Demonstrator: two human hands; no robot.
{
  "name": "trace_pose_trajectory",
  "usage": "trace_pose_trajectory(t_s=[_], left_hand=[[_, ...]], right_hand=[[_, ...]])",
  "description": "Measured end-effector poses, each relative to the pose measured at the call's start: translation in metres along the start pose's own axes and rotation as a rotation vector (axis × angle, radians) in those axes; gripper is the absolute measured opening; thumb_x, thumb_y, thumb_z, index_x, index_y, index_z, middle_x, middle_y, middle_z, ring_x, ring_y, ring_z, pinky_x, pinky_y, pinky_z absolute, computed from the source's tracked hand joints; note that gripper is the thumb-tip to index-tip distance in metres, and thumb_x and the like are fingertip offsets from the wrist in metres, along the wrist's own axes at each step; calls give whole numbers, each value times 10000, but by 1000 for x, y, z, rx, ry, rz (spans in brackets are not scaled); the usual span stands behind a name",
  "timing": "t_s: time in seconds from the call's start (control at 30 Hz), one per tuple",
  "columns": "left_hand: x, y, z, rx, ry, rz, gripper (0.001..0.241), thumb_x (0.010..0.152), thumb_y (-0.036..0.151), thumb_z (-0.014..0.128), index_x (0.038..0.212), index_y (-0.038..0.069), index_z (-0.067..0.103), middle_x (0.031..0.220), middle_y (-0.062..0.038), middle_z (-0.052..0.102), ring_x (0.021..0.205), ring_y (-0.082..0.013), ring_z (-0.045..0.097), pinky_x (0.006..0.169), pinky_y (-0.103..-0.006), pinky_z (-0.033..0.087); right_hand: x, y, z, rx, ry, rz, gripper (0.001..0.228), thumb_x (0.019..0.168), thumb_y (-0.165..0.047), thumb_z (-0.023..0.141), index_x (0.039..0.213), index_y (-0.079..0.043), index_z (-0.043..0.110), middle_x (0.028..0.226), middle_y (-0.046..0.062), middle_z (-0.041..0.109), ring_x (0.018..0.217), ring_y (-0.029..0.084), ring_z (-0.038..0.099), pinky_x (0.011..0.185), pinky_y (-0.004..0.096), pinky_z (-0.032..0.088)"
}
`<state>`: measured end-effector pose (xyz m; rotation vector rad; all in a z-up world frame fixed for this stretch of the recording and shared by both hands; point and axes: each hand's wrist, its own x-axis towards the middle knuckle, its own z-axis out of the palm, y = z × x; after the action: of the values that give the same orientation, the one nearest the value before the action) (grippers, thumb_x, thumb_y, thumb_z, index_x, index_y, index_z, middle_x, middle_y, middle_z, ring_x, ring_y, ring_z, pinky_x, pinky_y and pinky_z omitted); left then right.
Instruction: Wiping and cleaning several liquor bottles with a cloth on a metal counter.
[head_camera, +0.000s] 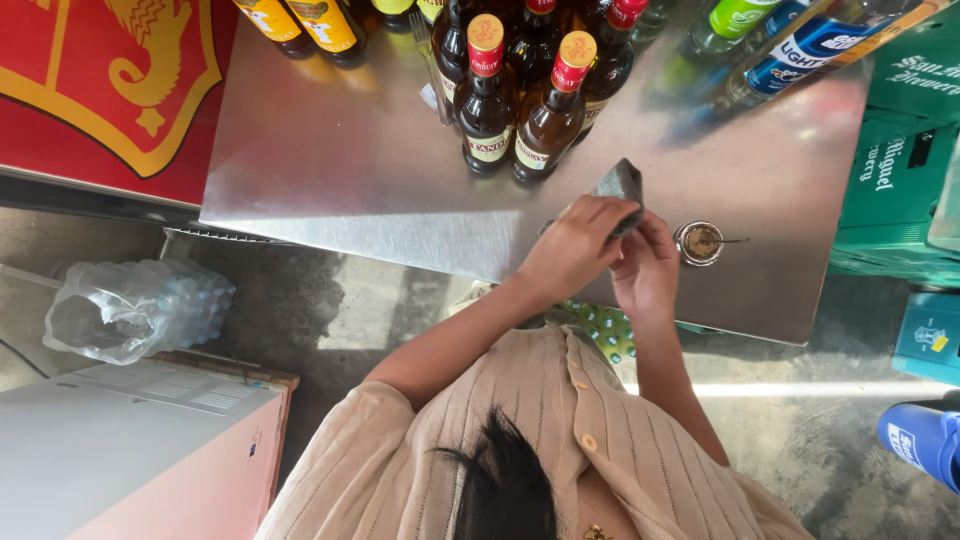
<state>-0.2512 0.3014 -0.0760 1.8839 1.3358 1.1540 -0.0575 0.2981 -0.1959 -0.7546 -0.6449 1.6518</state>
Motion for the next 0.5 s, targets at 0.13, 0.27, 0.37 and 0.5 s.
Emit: trace_pose_trajectory(t_s=[0.13, 0.27, 0.37, 0.5], left_hand=[[-7, 10, 18, 90, -25, 208, 453, 842, 95, 703, 1281, 16, 621, 1210, -116, 675, 1152, -310, 648, 1028, -393, 541], [-7, 10, 14, 77, -118, 205, 328, 949, 176, 744, 1241, 45, 670, 1147, -111, 679, 1118, -275, 635, 1006, -389, 536], [17, 7, -18, 56, 112, 117, 312, 929, 210, 772, 1187, 63, 674, 1147, -129, 646, 1149, -314, 600, 1022, -422, 493], [61, -9, -57, 112, 586, 1, 393, 985, 143, 724, 1328, 48, 558, 1422, -194, 475, 1355, -368, 479, 1161, -420, 422]], right_hand=[[5, 42, -37, 177, 142, 82, 314, 1175, -311, 459, 1330, -86, 614, 1271, 82, 640, 1112, 204, 643, 925, 374, 539], [4, 37, -33, 415, -14, 146, 398, 1095, -408, 459, 1277, -78, 584, 1316, 99, 626, 1254, 250, 620, 1107, 434, 488], [6, 0, 28, 471, 34, 207, 472, 1093, -407, 439, 1384, -56, 559, 1425, 117, 602, 1331, 280, 585, 1176, 449, 448], [-20, -34, 83, -288, -200, -295, 767, 874, -369, 751, 1527, -95, 457, 1516, 93, 522, 1375, 284, 517, 1174, 513, 418]])
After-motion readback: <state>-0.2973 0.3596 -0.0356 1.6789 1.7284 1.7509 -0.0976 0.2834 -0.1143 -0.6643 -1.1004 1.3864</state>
